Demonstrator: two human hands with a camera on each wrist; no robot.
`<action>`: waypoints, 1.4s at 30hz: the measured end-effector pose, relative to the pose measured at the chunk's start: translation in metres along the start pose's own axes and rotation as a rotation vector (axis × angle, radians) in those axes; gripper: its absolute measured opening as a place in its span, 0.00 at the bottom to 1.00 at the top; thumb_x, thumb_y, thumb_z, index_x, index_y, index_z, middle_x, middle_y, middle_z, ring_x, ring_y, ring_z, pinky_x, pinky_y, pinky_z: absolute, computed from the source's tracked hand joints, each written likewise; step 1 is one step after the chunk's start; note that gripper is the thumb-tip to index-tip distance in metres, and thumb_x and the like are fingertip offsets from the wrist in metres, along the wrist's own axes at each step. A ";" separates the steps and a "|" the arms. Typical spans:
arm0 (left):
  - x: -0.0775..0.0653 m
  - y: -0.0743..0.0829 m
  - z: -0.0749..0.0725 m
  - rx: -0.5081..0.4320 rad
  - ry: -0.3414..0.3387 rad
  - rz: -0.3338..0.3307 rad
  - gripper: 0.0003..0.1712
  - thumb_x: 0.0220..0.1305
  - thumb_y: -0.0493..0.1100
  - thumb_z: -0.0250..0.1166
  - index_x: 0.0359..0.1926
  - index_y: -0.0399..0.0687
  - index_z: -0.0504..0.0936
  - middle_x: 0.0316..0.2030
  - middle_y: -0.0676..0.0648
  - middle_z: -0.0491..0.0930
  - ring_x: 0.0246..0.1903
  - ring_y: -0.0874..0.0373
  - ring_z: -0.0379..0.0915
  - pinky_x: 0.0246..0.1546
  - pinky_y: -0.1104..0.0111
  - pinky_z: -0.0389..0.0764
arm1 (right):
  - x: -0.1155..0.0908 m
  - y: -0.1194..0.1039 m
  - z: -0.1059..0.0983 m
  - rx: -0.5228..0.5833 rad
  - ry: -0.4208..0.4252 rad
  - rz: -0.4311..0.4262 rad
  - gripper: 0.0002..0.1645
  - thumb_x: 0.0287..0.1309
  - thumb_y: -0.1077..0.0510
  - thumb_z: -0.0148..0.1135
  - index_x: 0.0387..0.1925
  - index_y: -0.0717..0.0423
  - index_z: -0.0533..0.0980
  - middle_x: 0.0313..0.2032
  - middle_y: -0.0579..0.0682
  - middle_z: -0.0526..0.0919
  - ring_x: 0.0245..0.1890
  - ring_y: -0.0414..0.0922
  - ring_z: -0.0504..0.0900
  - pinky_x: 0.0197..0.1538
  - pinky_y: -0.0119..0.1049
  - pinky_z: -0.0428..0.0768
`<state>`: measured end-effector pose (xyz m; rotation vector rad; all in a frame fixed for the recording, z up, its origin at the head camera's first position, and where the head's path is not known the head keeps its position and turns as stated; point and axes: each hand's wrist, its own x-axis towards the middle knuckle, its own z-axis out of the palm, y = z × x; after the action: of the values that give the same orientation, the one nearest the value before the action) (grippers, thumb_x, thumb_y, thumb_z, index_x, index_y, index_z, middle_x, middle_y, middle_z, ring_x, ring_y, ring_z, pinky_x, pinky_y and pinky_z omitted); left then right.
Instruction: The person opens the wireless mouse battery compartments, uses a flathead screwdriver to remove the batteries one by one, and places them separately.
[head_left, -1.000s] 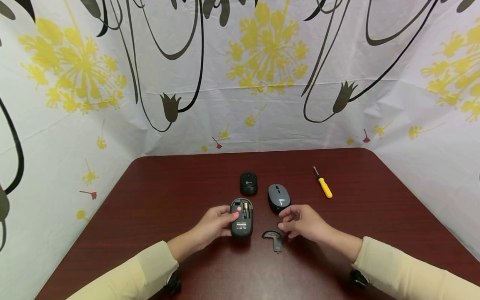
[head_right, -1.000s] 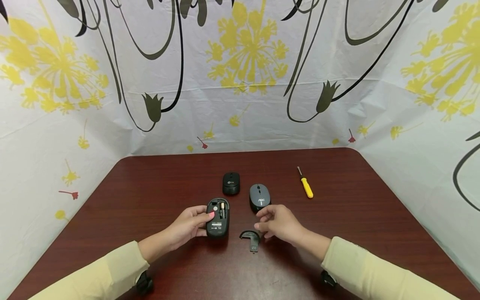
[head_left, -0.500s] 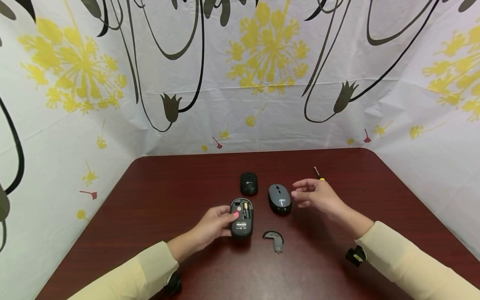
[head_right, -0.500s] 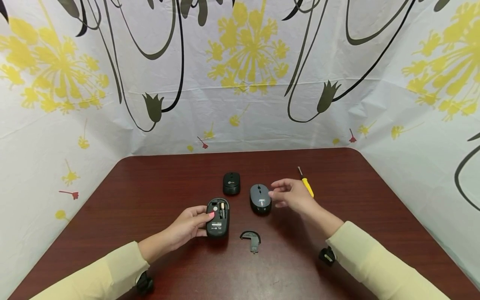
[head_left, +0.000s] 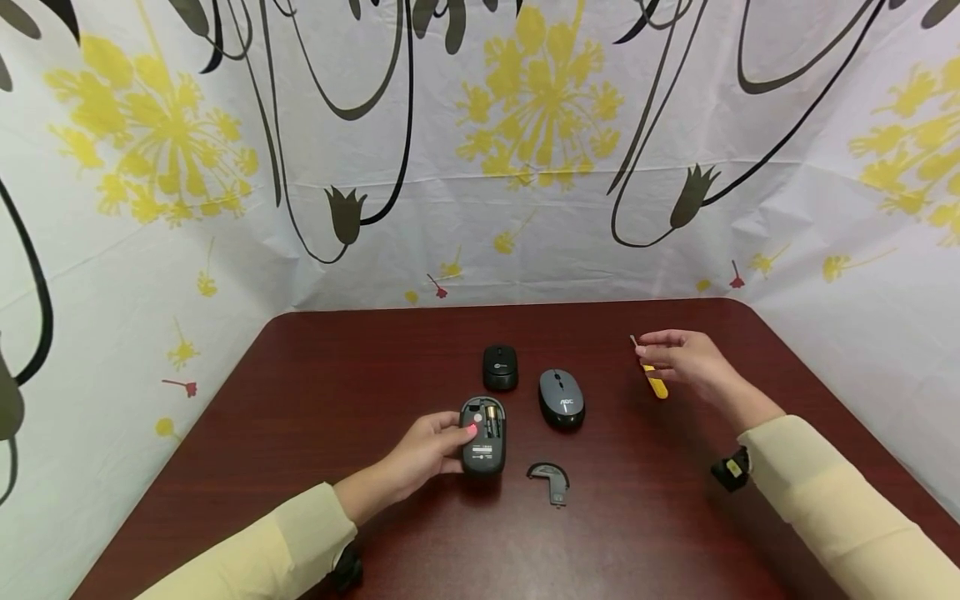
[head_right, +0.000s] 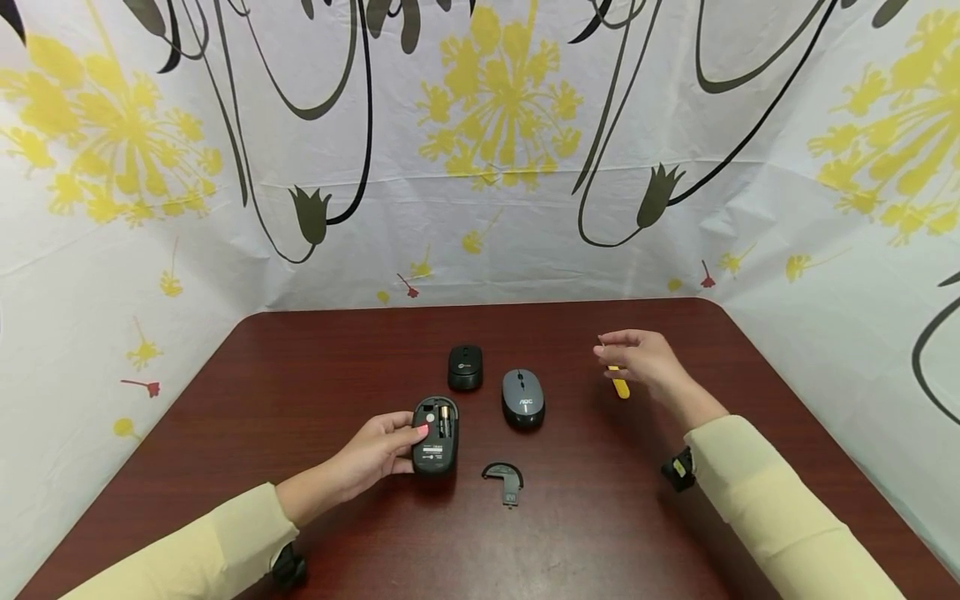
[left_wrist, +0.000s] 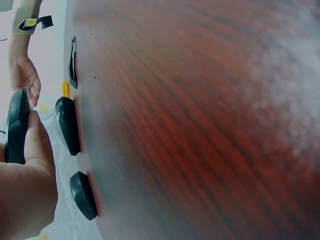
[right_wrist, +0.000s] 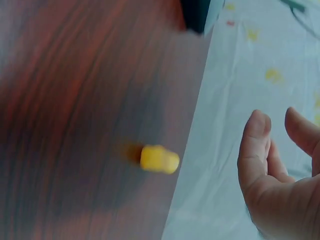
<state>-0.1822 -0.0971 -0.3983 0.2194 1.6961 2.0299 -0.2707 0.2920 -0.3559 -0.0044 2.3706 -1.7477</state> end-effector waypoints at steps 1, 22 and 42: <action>0.000 0.000 0.000 0.001 0.000 0.001 0.27 0.60 0.42 0.58 0.55 0.28 0.63 0.45 0.36 0.74 0.41 0.50 0.74 0.39 0.59 0.76 | 0.002 0.002 -0.005 -0.006 -0.004 0.008 0.37 0.51 0.50 0.61 0.57 0.66 0.61 0.52 0.64 0.67 0.44 0.47 0.76 0.49 0.47 0.71; 0.000 -0.001 0.000 0.002 -0.002 0.003 0.27 0.60 0.41 0.58 0.54 0.27 0.63 0.44 0.36 0.74 0.41 0.50 0.74 0.39 0.59 0.76 | 0.032 0.050 -0.038 0.039 -0.045 0.207 0.32 0.56 0.59 0.57 0.57 0.71 0.58 0.36 0.45 0.79 0.37 0.41 0.78 0.45 0.42 0.75; 0.001 0.000 0.001 0.003 -0.003 0.008 0.26 0.60 0.40 0.57 0.54 0.27 0.63 0.44 0.36 0.74 0.40 0.50 0.75 0.38 0.59 0.76 | 0.034 0.056 -0.022 -0.224 0.018 0.133 0.28 0.50 0.58 0.63 0.48 0.73 0.67 0.40 0.58 0.73 0.30 0.42 0.78 0.36 0.38 0.79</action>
<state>-0.1819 -0.0955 -0.3984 0.2310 1.6993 2.0316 -0.3014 0.3258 -0.4077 0.1344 2.5035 -1.4232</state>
